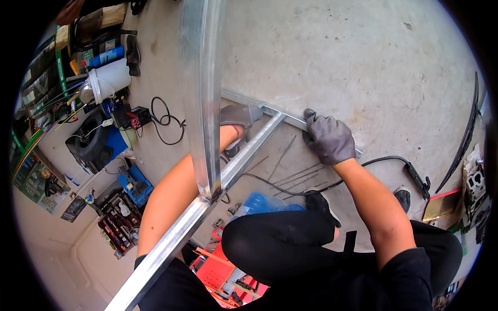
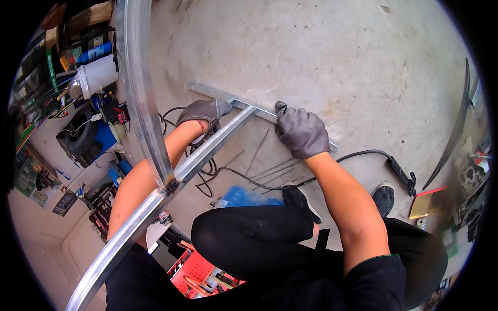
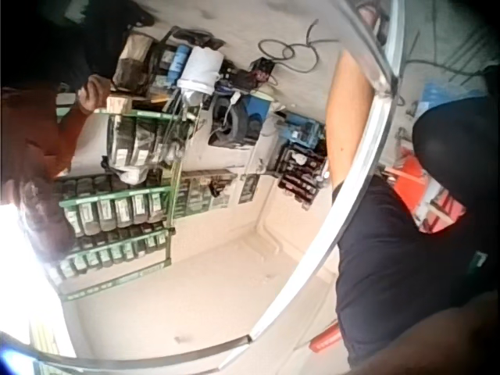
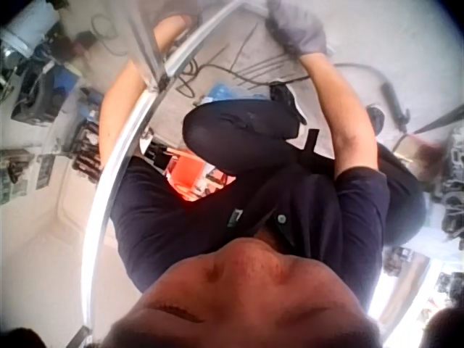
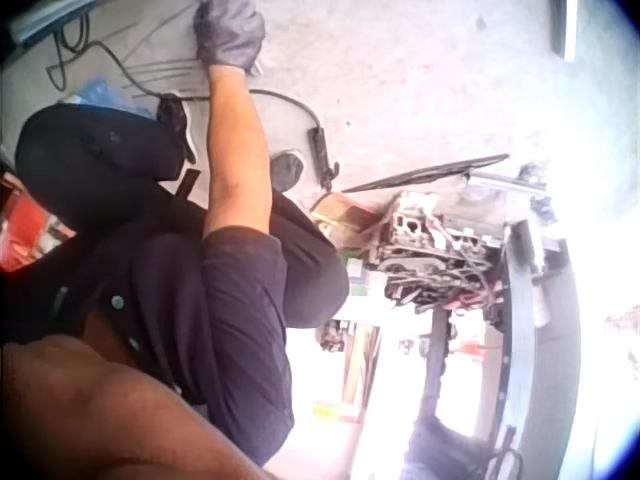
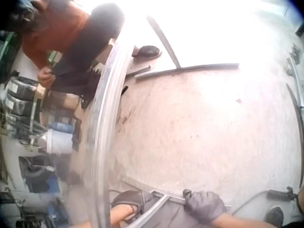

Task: The person aligns metal bars to form a frame structure on the floor. They then use a welding torch to join the metal pieces together, creating sparks as they weld the joints.

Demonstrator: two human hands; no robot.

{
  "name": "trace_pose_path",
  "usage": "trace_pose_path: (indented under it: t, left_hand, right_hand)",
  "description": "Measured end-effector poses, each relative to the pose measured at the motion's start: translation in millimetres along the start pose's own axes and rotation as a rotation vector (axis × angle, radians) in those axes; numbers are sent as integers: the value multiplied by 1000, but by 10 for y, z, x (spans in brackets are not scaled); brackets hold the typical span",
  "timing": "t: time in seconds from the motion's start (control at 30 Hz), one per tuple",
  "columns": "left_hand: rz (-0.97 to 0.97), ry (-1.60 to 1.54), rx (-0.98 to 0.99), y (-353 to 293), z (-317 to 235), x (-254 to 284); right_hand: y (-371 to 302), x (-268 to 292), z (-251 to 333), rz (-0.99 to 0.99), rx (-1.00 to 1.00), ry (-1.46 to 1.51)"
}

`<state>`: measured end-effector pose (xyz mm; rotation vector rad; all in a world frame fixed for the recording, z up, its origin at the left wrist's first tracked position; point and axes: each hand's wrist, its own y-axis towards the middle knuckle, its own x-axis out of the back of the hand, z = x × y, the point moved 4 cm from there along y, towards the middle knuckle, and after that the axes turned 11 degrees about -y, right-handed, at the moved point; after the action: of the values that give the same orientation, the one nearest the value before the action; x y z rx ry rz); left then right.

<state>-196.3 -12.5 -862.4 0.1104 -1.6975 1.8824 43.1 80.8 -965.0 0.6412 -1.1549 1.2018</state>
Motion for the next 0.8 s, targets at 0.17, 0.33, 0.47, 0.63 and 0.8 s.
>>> trace_pose_path:
  t: [0.17,0.33,0.47,0.63,0.8]
  left_hand:
    - [28,165,9,316,246,-36]
    - [-90,222,-36,139,607,134]
    - [-247,-31,-108,-349,888,-44]
    - [-765,-12,-271,-1032,1406,-617]
    - [-751,-473,-565,-896,736,-1713]
  right_hand:
    - [40,155,-8,-8,-8,82]
    - [84,138,58,77,9,105]
    - [-33,14,-51,-34,-10,66]
    - [9,23,6,81,-9,72]
    - [26,64,14,25,-41,105]
